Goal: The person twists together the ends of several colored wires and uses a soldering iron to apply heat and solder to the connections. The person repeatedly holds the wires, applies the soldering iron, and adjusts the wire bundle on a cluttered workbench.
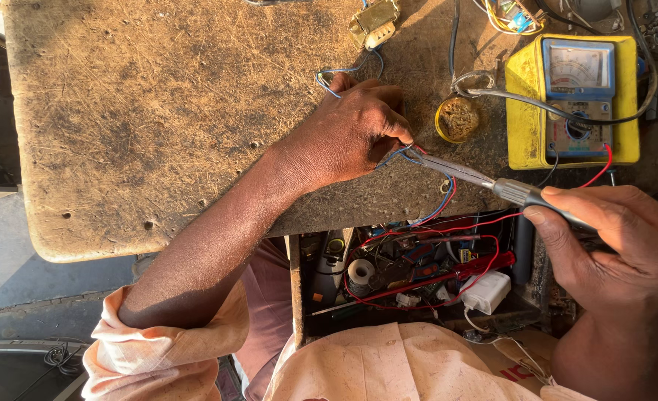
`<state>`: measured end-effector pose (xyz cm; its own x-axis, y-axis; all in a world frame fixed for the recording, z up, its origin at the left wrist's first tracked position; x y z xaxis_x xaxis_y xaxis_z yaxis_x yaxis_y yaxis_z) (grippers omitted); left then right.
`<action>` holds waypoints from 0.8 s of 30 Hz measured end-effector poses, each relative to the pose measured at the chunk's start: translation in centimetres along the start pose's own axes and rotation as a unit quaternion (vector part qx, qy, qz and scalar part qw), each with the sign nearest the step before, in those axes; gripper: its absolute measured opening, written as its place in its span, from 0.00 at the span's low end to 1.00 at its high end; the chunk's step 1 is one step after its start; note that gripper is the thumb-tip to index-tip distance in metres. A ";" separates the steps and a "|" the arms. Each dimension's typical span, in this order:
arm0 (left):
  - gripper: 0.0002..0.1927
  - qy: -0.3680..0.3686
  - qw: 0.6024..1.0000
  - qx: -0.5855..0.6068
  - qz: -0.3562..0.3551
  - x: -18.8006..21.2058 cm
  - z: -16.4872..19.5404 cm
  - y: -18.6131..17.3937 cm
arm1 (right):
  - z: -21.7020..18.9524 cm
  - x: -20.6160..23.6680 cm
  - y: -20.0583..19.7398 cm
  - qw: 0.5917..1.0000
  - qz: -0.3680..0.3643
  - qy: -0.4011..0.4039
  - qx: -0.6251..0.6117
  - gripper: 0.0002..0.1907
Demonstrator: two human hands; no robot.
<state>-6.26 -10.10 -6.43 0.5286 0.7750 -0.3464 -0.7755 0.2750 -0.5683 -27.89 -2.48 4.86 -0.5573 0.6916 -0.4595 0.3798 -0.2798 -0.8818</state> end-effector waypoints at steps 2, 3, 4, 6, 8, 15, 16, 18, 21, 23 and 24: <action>0.09 0.001 1.000 -0.004 0.002 0.0 0.0 -0.1 | -0.1 -0.1 0.2 1.000 -0.003 -0.010 0.003 0.13; 0.10 0.003 1.000 -0.007 0.005 0.0 0.1 -0.1 | -0.1 -0.1 0.2 1.000 -0.003 -0.012 0.005 0.13; 0.10 0.006 1.000 -0.010 0.009 0.0 0.2 -0.2 | -0.2 -0.2 0.1 1.000 -0.001 -0.014 0.008 0.13; 0.10 -0.003 1.000 -0.006 0.004 -0.1 0.1 -0.1 | -0.5 -0.3 0.0 1.000 0.002 -0.020 0.014 0.13; 0.09 -0.010 1.000 -0.006 0.001 -0.2 0.1 0.0 | -0.8 -0.5 -0.1 1.000 0.003 -0.019 0.017 0.13; 0.10 -0.010 1.000 -0.013 0.001 -0.2 0.0 0.1 | -2.2 -1.6 -0.5 0.999 -0.002 -0.017 -0.047 0.13; 0.10 -0.008 1.000 -0.014 0.001 -0.1 0.1 0.1 | -2.4 -1.8 -0.5 0.998 -0.007 -0.013 -0.056 0.13; 0.09 -0.015 1.000 -0.010 0.001 -0.1 -0.1 0.1 | -2.8 -2.0 -0.5 0.998 -0.017 -0.007 -0.063 0.12; 0.09 -0.021 1.000 -0.013 -0.005 -0.1 -0.1 0.2 | -3.1 -2.5 -0.4 0.998 -0.027 -0.002 -0.053 0.13; 0.09 -0.021 1.000 -0.017 -0.010 -0.2 -0.1 0.0 | -3.1 -2.9 -0.2 0.998 -0.030 0.000 -0.051 0.13; 0.09 -0.022 1.000 -0.018 -0.012 -0.2 -0.1 0.0 | -3.1 -3.0 -0.2 0.998 -0.033 0.000 -0.054 0.13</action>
<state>-6.33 -10.29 -6.41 0.5298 0.7933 -0.2999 -0.7503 0.2736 -0.6019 -24.00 -2.46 6.73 -0.5828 0.7067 -0.4012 0.4204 -0.1603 -0.8930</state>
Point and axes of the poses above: each hand's wrist, its own x-axis away from the middle knuckle, its own y-axis out of the palm, z = x × y, the point moved 10 cm from there along -x, towards the middle knuckle, and after that the axes turned 11 degrees about x, right-handed, at the moved point
